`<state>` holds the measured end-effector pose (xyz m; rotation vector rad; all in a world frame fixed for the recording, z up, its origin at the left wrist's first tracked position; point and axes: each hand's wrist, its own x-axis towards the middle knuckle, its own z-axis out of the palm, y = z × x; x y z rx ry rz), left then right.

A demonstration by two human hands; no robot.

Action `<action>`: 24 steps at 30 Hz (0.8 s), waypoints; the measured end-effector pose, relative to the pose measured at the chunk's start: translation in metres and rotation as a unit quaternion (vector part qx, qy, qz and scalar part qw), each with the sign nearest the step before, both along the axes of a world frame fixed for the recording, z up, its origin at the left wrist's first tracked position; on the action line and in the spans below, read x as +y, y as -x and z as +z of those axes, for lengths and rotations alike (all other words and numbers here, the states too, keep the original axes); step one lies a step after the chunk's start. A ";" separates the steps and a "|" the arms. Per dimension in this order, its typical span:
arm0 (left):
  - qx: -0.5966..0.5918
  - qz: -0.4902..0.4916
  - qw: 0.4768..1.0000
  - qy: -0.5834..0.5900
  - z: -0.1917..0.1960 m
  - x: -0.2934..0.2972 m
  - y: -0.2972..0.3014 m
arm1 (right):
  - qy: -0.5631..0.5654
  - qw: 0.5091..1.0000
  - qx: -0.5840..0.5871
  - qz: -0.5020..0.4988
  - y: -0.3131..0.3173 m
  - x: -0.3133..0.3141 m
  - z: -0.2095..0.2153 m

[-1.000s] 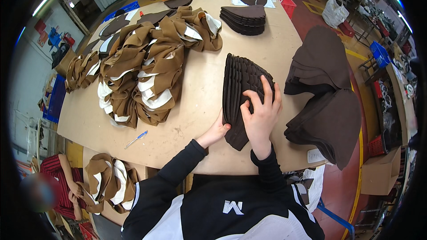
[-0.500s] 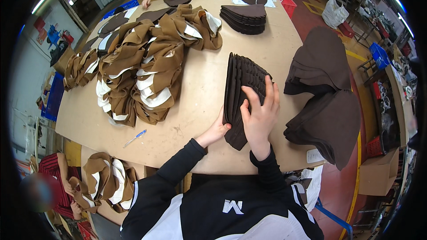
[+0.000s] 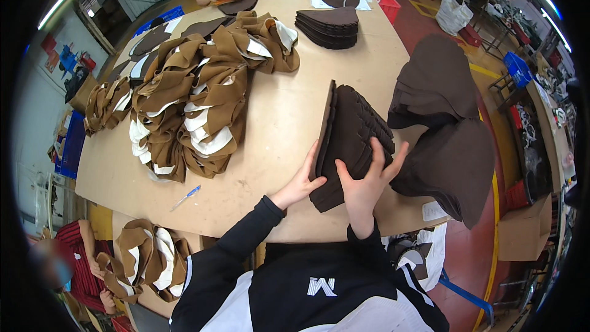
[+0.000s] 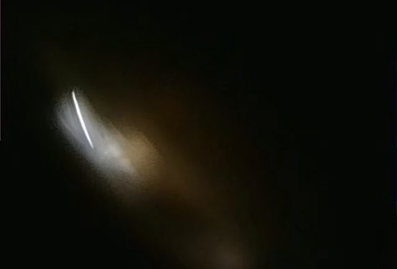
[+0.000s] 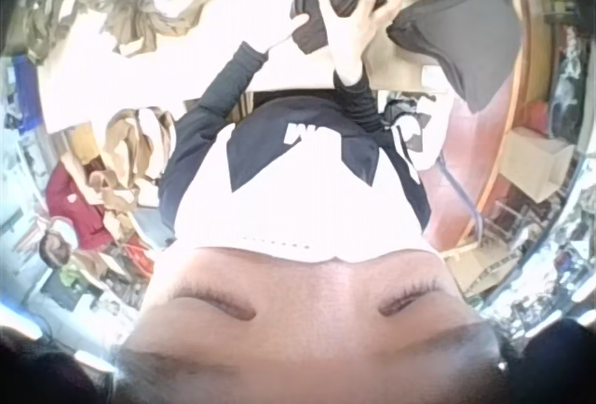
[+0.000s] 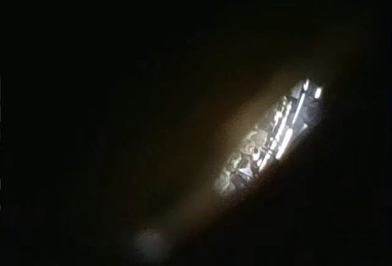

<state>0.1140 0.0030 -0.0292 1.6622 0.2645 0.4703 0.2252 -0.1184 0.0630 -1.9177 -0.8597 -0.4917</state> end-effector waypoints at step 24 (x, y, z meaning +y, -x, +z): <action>-0.021 0.210 0.978 -0.008 0.058 -0.068 0.071 | -0.012 0.937 0.219 0.271 -0.036 -0.063 -0.027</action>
